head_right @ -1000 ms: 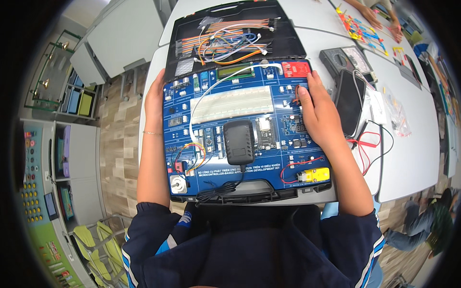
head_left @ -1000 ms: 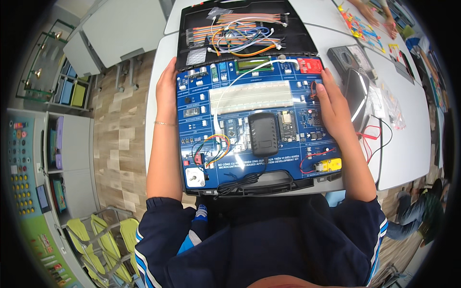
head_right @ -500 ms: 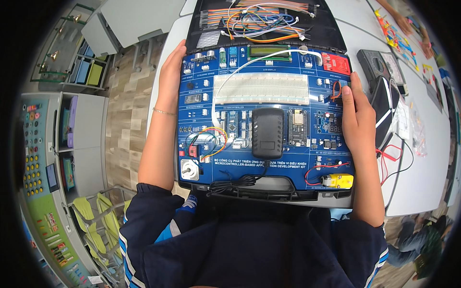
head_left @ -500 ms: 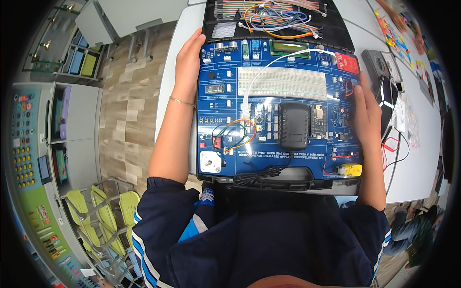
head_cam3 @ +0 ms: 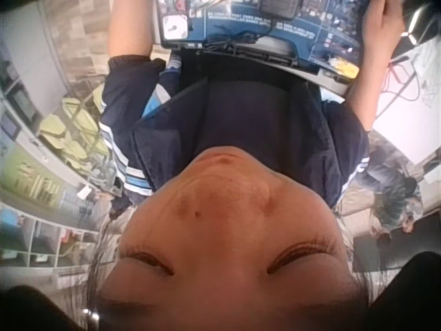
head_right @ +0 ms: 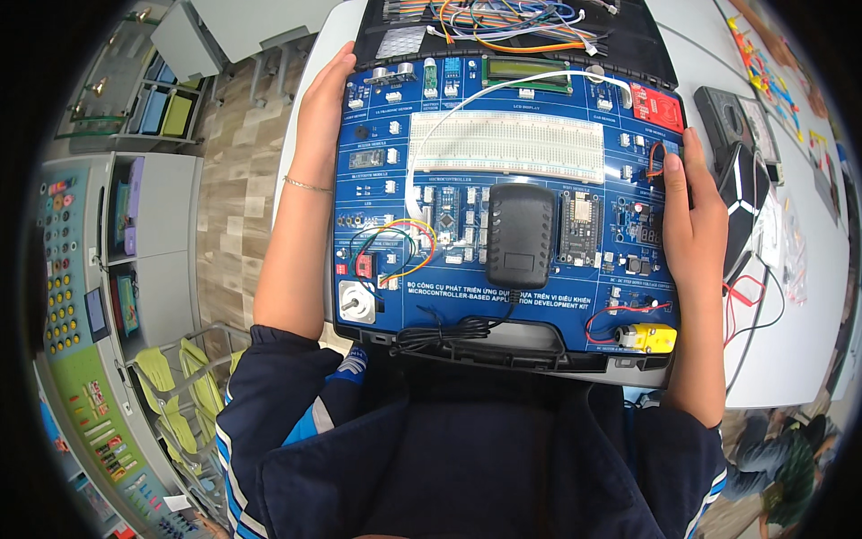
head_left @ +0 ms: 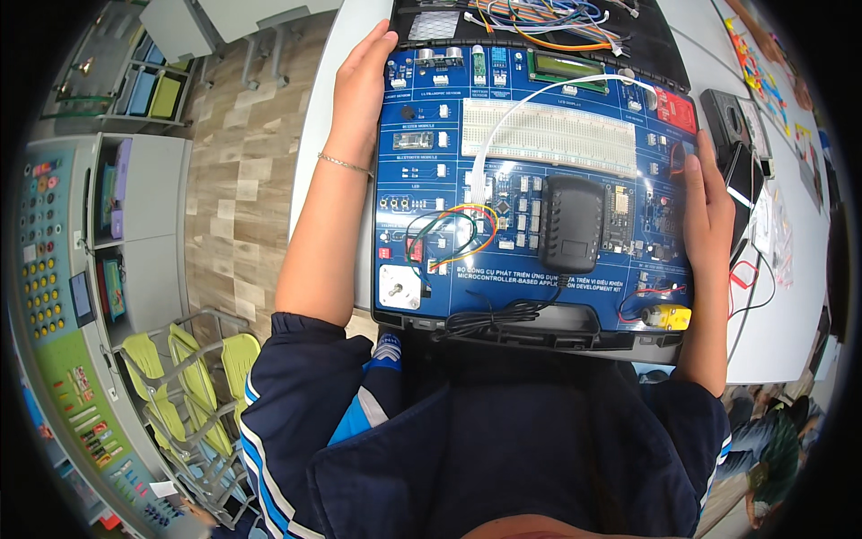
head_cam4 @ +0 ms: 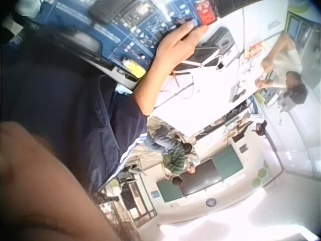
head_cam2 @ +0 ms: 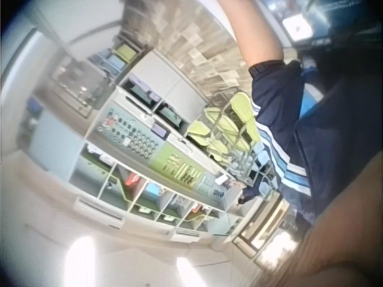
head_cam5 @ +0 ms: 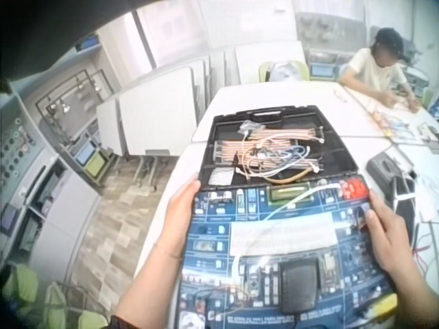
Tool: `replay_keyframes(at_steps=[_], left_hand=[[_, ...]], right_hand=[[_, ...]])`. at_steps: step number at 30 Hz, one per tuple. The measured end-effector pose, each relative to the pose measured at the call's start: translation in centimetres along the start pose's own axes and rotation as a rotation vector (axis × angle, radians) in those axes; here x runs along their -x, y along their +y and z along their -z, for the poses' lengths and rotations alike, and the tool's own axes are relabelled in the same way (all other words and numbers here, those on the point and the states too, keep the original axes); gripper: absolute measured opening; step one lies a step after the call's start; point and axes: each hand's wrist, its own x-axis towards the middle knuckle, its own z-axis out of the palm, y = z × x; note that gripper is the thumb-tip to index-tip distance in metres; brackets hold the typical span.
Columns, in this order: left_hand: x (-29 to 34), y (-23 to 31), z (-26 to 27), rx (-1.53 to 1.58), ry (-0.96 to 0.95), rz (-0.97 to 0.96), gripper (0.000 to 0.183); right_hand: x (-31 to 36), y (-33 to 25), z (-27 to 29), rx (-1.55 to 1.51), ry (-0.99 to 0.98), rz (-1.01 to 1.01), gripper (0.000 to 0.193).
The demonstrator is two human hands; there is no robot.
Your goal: The person connects and adjusts multiple ribbon cables and jumper wires on a blue microcontroller development board. They plug in white ribbon cables into various headers, route wires across the board, and secure connections by hand.
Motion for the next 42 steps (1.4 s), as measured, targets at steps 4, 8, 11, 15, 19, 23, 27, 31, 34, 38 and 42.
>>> replay_keyframes(at_steps=[4, 8, 11, 15, 19, 23, 27, 31, 34, 38, 42], left_hand=[[-0.1, -0.2, 0.0, 0.013, -0.002, -0.017, 0.051], [-0.1, -0.1, 0.0, -0.075, -0.015, -0.021, 0.053], [-0.7, -0.8, 1.1, -0.086, -0.018, -0.034, 0.053], [-0.6, -0.7, 0.9, -0.076, -0.027, -0.032, 0.053], [-0.6, -0.7, 0.9, -0.074, -0.039, -0.068, 0.053], [0.0, 0.0, 0.2, 0.001, -0.081, -0.040, 0.043], [-0.2, -0.1, 0.1, 0.041, -0.051, -0.033, 0.041], [-0.9, -0.9, 0.9, -0.009, -0.033, -0.033, 0.052], [-1.2, -1.3, 1.2, -0.008, -0.032, -0.023, 0.051], [-1.5, -1.4, 1.6, -0.034, -0.026, -0.026, 0.051], [-1.3, -1.1, 1.4, -0.071, -0.017, -0.029, 0.050]], right_hand=[[0.0, -0.2, 0.1, -0.004, -0.019, -0.040, 0.056], [-0.1, 0.0, 0.2, -0.018, -0.014, -0.033, 0.056], [-0.1, 0.0, 0.0, -0.012, -0.008, -0.032, 0.056], [-0.1, 0.1, 0.1, -0.020, -0.009, -0.045, 0.057], [-0.2, 0.2, 0.0, -0.034, -0.006, -0.042, 0.056], [-0.2, 0.4, 0.0, -0.036, -0.007, -0.036, 0.056], [-0.2, 0.3, 0.1, -0.047, -0.012, -0.022, 0.054], [-0.2, 0.8, 0.1, -0.050, 0.001, 0.031, 0.051], [-0.1, 1.0, 0.1, -0.038, -0.004, 0.035, 0.050], [-0.1, 0.8, 0.0, -0.006, 0.005, 0.029, 0.049], [-0.1, 0.7, 0.0, -0.004, 0.009, 0.034, 0.049]])
